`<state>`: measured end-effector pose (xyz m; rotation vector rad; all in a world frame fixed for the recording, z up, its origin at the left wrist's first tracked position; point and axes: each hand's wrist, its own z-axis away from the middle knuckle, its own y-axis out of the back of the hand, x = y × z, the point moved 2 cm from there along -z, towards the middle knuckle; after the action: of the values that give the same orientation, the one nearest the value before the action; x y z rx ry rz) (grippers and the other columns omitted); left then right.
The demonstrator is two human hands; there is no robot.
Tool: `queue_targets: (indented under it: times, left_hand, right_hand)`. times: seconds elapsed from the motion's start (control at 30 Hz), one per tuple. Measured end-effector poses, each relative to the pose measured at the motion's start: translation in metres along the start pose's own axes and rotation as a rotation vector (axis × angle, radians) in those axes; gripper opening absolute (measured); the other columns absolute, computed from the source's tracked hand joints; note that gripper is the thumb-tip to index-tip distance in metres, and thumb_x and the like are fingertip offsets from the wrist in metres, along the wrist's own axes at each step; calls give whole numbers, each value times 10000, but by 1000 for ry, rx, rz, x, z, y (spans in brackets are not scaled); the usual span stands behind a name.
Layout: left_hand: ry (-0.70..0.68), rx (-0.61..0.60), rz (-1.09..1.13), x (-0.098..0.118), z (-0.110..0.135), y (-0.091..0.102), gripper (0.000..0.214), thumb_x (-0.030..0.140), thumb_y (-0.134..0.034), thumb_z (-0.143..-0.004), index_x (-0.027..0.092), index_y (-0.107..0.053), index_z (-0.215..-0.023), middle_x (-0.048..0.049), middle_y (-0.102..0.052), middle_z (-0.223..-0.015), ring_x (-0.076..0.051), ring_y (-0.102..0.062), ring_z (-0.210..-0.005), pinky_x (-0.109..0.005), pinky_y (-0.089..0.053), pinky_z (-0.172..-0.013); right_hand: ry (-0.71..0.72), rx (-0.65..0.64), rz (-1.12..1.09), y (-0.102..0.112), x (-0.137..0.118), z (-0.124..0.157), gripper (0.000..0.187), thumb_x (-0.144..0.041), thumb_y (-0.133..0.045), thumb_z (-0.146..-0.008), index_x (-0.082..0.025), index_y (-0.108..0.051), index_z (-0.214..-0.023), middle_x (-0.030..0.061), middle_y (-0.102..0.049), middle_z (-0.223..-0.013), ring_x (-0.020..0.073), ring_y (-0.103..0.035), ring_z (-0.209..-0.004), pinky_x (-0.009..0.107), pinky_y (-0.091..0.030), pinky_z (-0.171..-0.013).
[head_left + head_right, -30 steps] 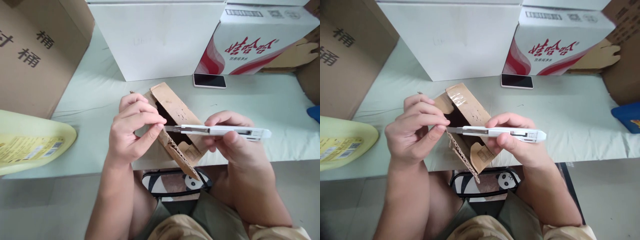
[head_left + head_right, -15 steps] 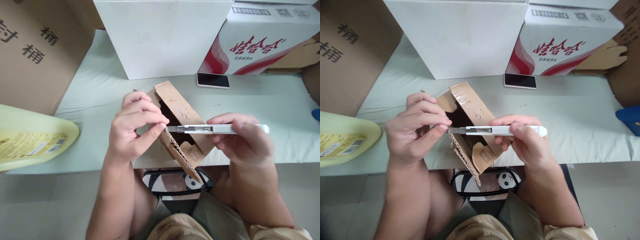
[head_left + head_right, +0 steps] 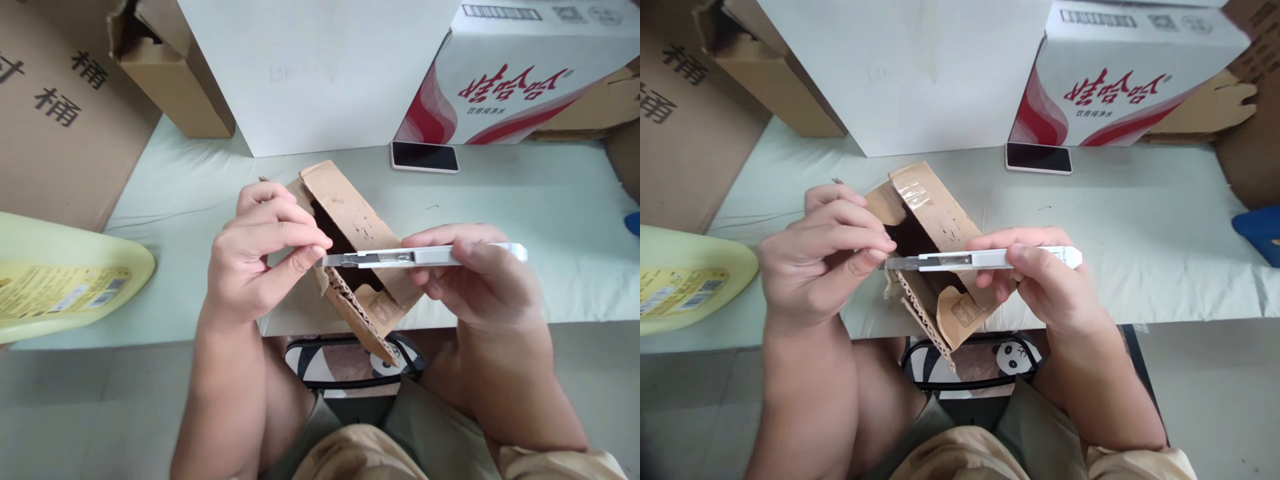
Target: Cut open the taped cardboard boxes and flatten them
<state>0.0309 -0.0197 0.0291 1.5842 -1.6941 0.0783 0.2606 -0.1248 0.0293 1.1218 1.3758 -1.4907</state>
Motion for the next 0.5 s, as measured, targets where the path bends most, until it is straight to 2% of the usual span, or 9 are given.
queue_targets:
  times: [0.1,0.23,0.37,0.5]
  left_hand:
    - [-26,-6,37,0,-1,0,148,388,-736,-982,341,-787,-851,18,-734,-738,-201,-654,-764,-480,-529,-901]
    - [-41,-1,77,-1,-1,-1,116,342,-759,-971,317,-787,-862,22,-741,-753,-183,-629,-739,-448,-510,-869]
    - [-52,-2,89,1,-2,-3,99,302,-764,-968,309,-781,-871,26,-752,-778,-178,-622,-751,-438,-504,-864]
    - [-30,-13,79,1,-2,-4,94,301,-758,-972,324,-783,-885,30,-752,-786,-186,-638,-770,-450,-511,-883]
  right_hand:
    - [-56,-28,-13,0,0,-1,295,-485,-854,-847,-203,-881,-927,40,-757,-618,128,-631,-416,208,-496,-346]
    - [-137,23,-47,0,0,0,289,-464,-884,-799,-185,-876,-873,43,-742,-596,115,-592,-394,214,-497,-355]
    - [-131,22,-90,1,0,0,246,-431,-878,-804,-189,-878,-845,43,-733,-584,112,-586,-392,208,-477,-346]
    - [-131,-7,-98,0,1,2,235,-425,-874,-828,-200,-887,-895,48,-758,-625,119,-617,-431,209,-494,-364]
